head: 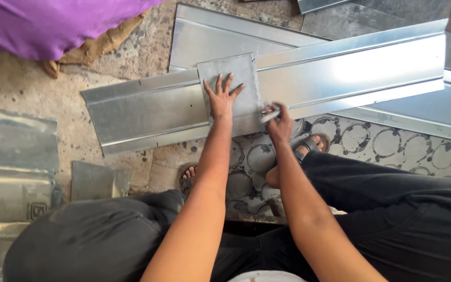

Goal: The person sits on the floor and uses a metal template and a marker to trace outlines onto long, silver metal sheets. The person repeatedly positions the template on the sheet, traces the shape, and then moves the template to a new location to repeat the process.

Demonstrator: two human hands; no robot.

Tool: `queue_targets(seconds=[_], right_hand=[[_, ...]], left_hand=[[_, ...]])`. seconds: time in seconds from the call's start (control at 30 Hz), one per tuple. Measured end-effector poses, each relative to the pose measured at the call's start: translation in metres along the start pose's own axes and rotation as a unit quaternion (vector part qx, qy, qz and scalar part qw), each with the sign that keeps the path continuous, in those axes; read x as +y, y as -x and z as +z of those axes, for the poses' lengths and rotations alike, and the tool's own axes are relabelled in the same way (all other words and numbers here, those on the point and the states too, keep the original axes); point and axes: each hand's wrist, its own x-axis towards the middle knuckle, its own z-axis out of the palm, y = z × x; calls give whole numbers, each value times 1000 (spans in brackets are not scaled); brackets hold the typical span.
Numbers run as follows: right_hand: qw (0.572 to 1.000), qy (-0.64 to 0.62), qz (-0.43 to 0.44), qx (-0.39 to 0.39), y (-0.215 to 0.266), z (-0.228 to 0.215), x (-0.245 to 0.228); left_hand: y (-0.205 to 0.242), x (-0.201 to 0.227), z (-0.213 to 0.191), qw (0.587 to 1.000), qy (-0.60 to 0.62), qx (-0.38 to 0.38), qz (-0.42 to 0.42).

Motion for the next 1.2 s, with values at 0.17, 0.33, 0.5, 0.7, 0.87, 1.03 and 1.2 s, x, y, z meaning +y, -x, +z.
queue_targets(seconds=[0.17, 0.33, 0.5, 0.7, 0.87, 1.03, 1.2], right_hand=[[955, -286, 66, 33, -78, 23, -35], [951, -304, 18, 56, -121, 44, -54], [972, -229, -9, 56, -130, 47, -51], [974, -220, 14, 44, -135, 50, -46], [986, -162, 8, 49, -138, 46, -50], [996, -76, -22, 30, -144, 37, -65], [999, 4, 33, -8, -145, 21, -85]], left_hand=[[-3, -2, -4, 1000, -12, -1, 6], [-13, -2, 8, 1000, 17, 12, 18], [-20, -3, 14, 999, 40, 7, 24], [-14, -12, 1, 998, 28, -30, 41], [-15, -14, 0, 998, 19, -27, 46], [-21, -8, 14, 999, 41, -5, 34], [-16, -11, 6, 998, 40, -21, 43]])
